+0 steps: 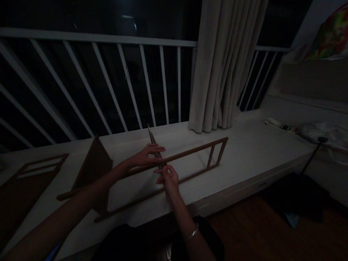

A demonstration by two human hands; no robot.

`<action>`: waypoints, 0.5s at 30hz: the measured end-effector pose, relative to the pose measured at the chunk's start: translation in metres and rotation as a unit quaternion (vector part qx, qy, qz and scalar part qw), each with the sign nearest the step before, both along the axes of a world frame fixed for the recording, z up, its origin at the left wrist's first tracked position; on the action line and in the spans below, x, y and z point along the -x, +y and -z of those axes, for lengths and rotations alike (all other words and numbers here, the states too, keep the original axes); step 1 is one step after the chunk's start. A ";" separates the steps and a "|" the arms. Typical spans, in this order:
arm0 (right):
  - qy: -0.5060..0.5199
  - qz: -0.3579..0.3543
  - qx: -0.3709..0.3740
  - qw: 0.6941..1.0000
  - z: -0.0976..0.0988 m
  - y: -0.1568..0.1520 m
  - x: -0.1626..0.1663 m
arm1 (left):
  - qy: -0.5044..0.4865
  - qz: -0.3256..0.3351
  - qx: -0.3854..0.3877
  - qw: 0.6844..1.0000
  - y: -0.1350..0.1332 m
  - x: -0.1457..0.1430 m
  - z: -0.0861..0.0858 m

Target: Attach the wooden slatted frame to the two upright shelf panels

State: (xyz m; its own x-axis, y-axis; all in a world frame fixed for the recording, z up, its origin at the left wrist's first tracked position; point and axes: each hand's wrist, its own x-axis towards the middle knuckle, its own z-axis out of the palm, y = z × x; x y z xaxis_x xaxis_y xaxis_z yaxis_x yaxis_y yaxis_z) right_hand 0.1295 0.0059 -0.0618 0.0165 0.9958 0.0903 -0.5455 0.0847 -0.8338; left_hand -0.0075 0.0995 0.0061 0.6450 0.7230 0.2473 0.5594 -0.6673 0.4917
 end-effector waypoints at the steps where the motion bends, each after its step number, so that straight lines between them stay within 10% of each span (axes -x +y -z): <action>1: -0.003 0.007 -0.003 1.000 0.001 0.001 -0.001 | 0.000 0.000 0.002 1.000 -0.001 0.000 -0.001; 15: -0.190 0.103 -0.064 0.974 0.007 0.004 -0.008 | 0.003 -0.002 0.003 1.000 -0.001 -0.001 -0.001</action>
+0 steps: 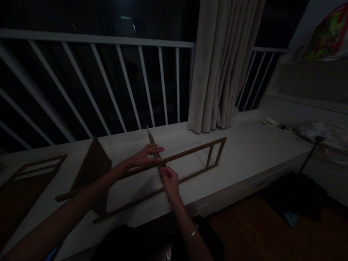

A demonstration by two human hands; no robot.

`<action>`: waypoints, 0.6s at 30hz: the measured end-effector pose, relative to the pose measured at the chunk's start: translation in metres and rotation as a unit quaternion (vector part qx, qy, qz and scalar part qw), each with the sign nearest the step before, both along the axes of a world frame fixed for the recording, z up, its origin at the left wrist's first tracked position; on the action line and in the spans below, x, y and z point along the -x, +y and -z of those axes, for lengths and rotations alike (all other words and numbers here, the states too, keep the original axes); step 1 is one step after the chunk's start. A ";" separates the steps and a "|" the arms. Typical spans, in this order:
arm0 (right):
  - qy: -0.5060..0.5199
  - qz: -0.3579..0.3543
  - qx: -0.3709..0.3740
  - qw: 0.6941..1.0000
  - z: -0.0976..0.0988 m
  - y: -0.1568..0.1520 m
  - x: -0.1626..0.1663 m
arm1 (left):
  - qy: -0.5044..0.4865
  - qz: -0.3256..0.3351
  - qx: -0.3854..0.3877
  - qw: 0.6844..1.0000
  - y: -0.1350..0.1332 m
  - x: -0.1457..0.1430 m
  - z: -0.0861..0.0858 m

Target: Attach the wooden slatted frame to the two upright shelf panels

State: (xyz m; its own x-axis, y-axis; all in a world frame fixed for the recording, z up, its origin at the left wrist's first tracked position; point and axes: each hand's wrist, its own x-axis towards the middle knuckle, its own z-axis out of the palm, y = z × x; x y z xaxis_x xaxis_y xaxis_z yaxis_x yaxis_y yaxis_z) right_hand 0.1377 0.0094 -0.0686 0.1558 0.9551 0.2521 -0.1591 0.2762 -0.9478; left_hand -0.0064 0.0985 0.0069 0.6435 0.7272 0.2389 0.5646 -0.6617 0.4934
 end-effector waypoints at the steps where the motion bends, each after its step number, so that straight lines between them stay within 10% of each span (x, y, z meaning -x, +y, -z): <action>1: -0.018 0.010 -0.010 1.000 -0.001 -0.001 -0.001 | 0.001 0.002 -0.002 1.000 0.000 0.000 0.001; 18: -0.127 0.172 -0.054 0.975 -0.006 -0.011 -0.005 | -0.004 0.011 -0.019 1.000 0.000 0.001 0.000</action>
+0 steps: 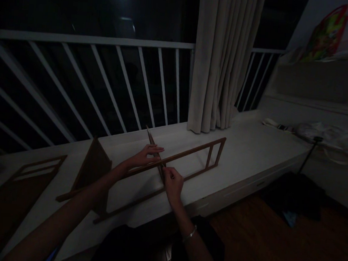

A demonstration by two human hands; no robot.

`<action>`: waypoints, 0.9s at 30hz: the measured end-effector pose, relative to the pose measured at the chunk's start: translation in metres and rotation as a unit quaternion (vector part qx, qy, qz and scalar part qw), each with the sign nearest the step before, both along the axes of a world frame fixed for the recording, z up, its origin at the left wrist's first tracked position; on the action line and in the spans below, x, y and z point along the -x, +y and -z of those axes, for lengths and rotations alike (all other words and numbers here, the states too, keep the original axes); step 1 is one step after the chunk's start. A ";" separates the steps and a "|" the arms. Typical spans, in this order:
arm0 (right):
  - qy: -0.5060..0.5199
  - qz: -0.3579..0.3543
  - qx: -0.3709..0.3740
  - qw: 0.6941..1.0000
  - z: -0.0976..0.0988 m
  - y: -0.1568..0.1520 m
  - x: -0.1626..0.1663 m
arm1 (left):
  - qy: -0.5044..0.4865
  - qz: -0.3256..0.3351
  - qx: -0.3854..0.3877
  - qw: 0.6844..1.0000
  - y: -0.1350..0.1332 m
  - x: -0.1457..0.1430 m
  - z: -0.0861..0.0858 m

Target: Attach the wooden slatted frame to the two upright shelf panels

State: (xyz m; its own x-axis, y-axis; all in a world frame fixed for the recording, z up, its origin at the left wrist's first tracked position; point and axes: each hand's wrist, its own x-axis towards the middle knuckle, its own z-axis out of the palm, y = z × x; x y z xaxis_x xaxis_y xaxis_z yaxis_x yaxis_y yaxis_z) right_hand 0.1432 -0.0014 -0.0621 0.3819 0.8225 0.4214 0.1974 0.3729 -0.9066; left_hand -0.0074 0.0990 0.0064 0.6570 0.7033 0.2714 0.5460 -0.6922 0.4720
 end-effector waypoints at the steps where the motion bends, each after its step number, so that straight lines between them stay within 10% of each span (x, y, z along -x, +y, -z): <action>1: 0.012 -0.012 0.012 1.000 0.001 0.000 0.001 | 0.000 0.001 0.001 1.000 0.000 0.000 -0.001; 12: 0.101 -0.018 0.010 0.995 0.000 0.000 0.009 | 0.005 -0.003 0.001 1.000 0.002 0.000 0.001; 27: -0.063 0.016 -0.112 0.992 0.001 -0.001 0.006 | 0.009 -0.007 0.002 1.000 0.001 -0.001 0.000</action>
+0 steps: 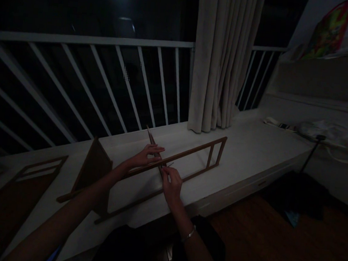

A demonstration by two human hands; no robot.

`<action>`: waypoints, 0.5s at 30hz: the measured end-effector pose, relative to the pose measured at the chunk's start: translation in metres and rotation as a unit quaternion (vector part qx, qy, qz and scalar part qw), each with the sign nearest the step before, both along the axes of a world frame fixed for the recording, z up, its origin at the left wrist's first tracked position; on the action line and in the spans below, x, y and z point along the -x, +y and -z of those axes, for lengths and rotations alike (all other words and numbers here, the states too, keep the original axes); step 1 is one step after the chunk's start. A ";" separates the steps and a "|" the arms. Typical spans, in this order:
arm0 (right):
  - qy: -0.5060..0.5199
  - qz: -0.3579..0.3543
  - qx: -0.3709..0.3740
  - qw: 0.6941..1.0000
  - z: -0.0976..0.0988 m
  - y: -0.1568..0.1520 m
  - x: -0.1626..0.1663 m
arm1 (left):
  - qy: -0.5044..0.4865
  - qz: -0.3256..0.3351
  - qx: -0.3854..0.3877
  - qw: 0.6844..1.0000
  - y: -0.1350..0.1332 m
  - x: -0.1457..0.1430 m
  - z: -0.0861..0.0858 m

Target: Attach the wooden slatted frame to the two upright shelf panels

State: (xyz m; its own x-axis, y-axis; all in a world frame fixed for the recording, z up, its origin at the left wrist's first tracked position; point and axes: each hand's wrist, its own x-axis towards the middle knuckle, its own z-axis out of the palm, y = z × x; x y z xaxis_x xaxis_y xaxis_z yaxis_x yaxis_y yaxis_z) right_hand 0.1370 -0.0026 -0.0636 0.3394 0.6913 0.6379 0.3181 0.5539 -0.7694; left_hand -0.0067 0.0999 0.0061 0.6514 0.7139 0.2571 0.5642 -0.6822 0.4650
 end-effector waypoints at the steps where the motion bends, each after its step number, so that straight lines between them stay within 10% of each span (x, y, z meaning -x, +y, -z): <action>1: -0.003 -0.003 -0.006 1.000 0.000 0.000 0.000 | 0.000 0.000 0.000 1.000 0.000 0.000 0.000; 15: -0.003 -0.013 0.001 1.000 0.001 0.001 -0.003 | -0.006 -0.002 0.016 1.000 0.000 0.000 -0.001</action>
